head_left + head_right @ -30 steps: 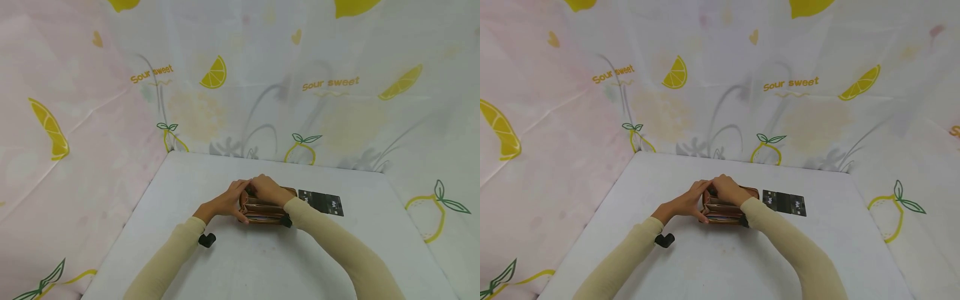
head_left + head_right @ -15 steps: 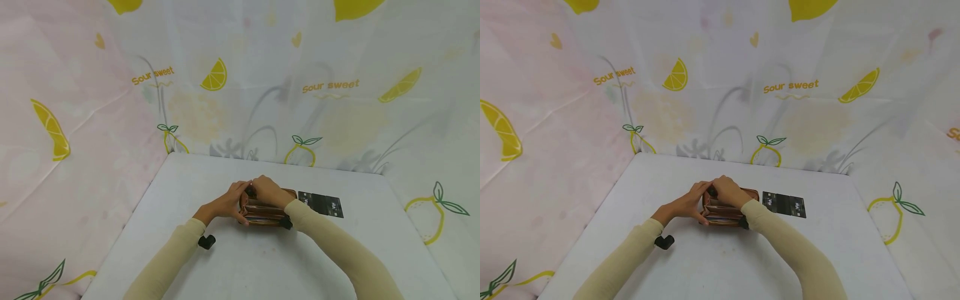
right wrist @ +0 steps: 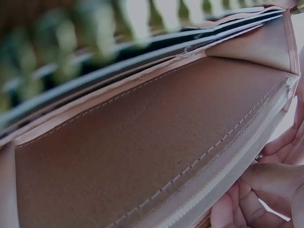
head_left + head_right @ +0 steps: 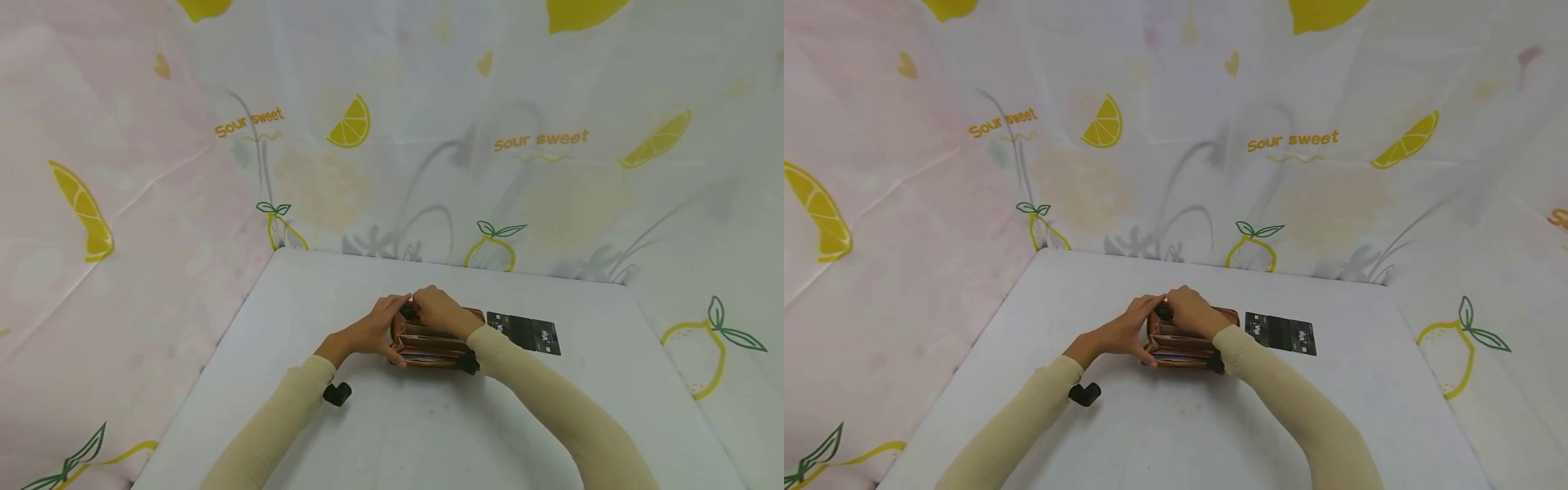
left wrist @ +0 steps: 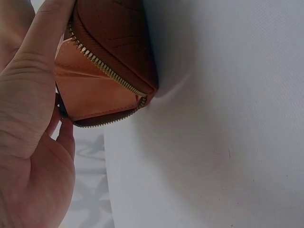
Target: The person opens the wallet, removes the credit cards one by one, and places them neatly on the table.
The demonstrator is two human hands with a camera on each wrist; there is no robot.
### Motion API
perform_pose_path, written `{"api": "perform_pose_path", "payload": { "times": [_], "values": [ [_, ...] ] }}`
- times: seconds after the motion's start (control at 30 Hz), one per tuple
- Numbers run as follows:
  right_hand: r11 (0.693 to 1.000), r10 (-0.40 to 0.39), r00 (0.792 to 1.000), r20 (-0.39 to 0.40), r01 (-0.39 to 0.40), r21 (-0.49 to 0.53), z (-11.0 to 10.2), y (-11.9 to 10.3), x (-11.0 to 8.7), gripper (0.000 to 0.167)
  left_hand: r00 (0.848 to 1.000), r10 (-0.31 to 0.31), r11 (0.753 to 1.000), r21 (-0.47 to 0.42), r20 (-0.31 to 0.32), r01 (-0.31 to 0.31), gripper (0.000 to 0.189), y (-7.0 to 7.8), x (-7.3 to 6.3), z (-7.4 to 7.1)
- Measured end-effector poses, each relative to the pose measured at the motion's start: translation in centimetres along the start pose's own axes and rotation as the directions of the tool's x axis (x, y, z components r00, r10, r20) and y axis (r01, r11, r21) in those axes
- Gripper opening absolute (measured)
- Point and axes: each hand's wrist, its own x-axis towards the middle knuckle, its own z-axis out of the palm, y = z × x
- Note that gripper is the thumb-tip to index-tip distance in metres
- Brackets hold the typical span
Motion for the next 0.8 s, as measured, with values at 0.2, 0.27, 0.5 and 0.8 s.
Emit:
{"api": "perform_pose_path", "payload": {
  "times": [0.2, 0.27, 0.5, 0.8],
  "values": [
    [1.0, -0.015, 1.0, -0.013, 0.015, 0.015, -0.26, -0.07, -0.09, 0.021, 1.0, -0.026, 1.0, -0.016, 0.008, 0.026, 0.137, 0.03, 0.02, -0.09],
    [1.0, -0.013, 1.0, -0.013, 0.013, 0.018, -0.35, -0.08, -0.09, 0.022, 1.0, -0.027, 1.0, -0.016, 0.013, 0.027, 0.137, -0.01, 0.09, -0.07],
    [1.0, -0.001, 1.0, -0.009, 0.001, 0.006, -0.19, 0.16, -0.01, 0.026, 0.999, -0.025, 1.0, -0.008, 0.02, 0.025, 0.137, -0.19, 0.22, 0.06],
    [0.999, -0.045, 0.996, -0.078, 0.044, -0.007, -0.17, 0.23, 0.07, 0.012, 0.999, -0.03, 0.999, -0.034, 0.014, 0.031, 0.137, -0.11, 0.23, -0.16]
  ]
}}
